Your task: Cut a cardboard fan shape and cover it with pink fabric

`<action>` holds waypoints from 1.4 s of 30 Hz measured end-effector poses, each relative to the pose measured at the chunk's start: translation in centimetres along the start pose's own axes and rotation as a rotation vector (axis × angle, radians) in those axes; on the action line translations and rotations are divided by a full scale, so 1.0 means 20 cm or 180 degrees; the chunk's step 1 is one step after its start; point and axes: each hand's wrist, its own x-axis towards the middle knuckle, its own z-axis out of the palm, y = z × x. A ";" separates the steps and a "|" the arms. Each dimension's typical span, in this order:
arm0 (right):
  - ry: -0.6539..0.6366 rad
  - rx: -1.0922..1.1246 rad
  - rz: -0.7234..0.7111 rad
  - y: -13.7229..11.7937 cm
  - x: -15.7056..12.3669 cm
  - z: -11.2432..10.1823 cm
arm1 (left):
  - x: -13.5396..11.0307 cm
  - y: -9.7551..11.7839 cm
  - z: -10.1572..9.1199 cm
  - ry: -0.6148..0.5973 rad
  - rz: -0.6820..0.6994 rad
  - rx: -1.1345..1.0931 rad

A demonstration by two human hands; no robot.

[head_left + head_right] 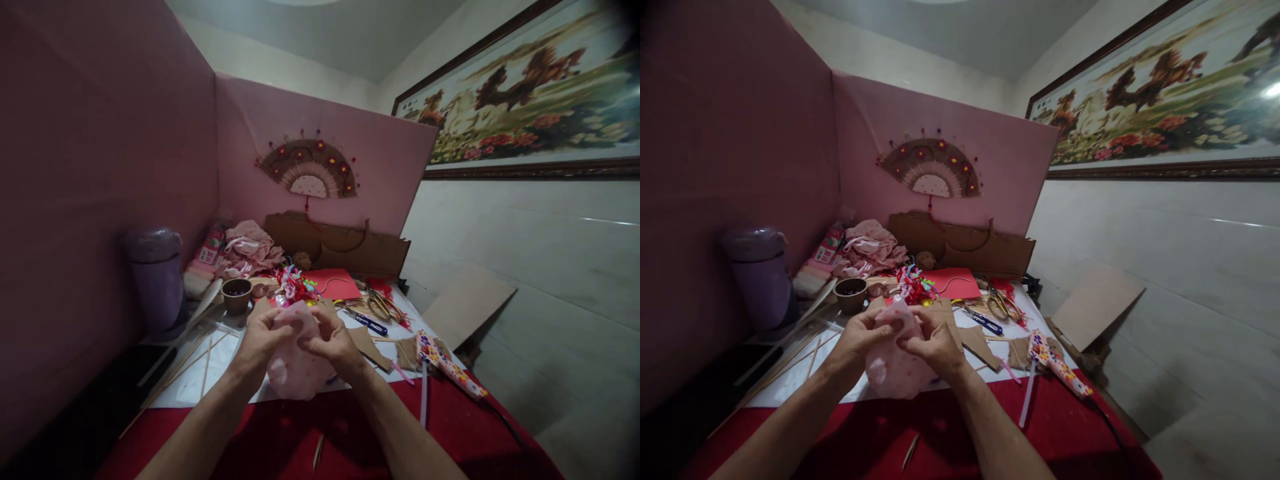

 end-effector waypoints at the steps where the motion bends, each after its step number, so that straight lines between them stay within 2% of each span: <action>1: -0.0012 -0.0004 -0.0008 -0.01 0.00 0.01 | 0.00 0.00 0.00 0.0074 0.0043 -0.0018; 5: 0.0015 -0.0048 -0.0044 -0.01 0.01 0.01 | 0.00 0.02 0.00 0.0414 0.0159 -0.0213; 10: 0.0171 -0.0356 0.0228 0.03 0.02 -0.03 | 0.01 0.06 0.01 0.0788 0.0297 -0.0386; 17: 0.0469 -0.0550 0.0276 0.06 0.04 -0.06 | 0.03 0.04 0.00 0.0842 0.0207 -0.0519; 21: 0.0728 -0.0275 0.0473 0.04 0.04 -0.05 | 0.04 0.03 -0.04 0.0864 0.0214 -0.0681; 25: 0.0634 -0.0370 0.0652 -0.02 0.03 -0.09 | 0.06 0.03 -0.07 0.1100 0.0404 -0.0885; 28: 0.0493 -0.0561 0.0521 -0.04 0.02 -0.12 | 0.07 0.05 -0.08 0.1295 0.0504 -0.0923; 32: 0.0618 -0.0608 0.0346 -0.03 0.03 -0.13 | 0.08 0.05 -0.09 0.1423 0.0586 -0.1063; 38: 0.0844 -0.0594 0.0201 -0.02 0.04 -0.11 | 0.09 0.04 -0.10 0.1229 0.0509 -0.1219; 42: 0.0882 -0.0583 0.0129 -0.02 0.05 -0.12 | 0.09 0.04 -0.10 0.1275 0.0569 -0.1270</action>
